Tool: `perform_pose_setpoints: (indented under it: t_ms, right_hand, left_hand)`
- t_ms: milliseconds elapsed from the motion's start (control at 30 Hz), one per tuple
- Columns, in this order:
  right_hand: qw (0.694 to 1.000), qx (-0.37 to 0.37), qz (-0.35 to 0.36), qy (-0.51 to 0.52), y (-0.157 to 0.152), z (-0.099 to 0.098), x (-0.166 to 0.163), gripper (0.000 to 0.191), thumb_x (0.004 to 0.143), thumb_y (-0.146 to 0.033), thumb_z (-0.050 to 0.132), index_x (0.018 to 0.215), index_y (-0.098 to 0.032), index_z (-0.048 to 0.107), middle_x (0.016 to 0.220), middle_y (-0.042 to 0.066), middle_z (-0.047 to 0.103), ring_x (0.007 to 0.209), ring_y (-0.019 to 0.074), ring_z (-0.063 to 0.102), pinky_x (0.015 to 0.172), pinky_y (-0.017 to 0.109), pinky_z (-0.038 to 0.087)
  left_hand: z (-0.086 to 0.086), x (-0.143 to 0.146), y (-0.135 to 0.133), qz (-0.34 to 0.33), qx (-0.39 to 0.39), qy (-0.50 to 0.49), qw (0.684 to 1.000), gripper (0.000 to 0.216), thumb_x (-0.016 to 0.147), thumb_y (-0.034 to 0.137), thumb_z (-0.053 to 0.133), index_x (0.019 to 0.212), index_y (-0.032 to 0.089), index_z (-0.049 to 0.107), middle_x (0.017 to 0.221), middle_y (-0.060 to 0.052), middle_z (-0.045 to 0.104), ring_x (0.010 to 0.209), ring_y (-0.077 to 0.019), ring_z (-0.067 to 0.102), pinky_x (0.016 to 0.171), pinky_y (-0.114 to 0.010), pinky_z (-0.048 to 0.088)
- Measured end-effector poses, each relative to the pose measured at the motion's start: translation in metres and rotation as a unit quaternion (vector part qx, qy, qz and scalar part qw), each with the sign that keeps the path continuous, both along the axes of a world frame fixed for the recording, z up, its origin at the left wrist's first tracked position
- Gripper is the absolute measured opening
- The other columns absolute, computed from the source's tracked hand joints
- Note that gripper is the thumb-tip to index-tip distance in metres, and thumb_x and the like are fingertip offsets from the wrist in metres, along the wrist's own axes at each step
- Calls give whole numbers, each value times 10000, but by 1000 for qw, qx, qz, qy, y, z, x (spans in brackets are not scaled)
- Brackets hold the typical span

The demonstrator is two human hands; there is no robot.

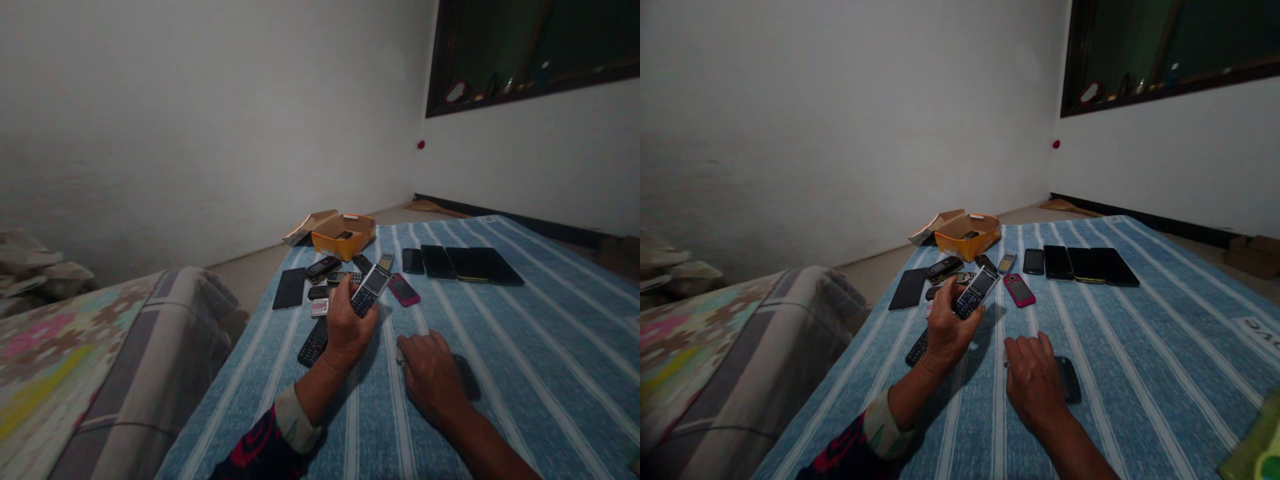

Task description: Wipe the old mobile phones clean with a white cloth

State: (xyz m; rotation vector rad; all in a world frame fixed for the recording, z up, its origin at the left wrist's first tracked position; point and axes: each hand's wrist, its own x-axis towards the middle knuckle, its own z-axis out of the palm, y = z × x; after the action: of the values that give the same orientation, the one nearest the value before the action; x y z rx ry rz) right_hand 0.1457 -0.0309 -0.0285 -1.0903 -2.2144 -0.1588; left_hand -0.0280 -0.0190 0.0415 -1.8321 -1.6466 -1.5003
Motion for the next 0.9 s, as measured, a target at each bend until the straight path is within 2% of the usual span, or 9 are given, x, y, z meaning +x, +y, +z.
perform_pose_setpoints:
  t_ms: [900]
  right_hand:
    - [1000,13,1,10,1,-4,-1,295,759,-23,511,973,-184,634,749,25,588,761,213,512,967,406,321]
  left_hand:
    - [-6,0,1,-19,-30,-58,998,640,727,216,726,1308,197,456,965,-42,649,891,-237,641,851,-398,522]
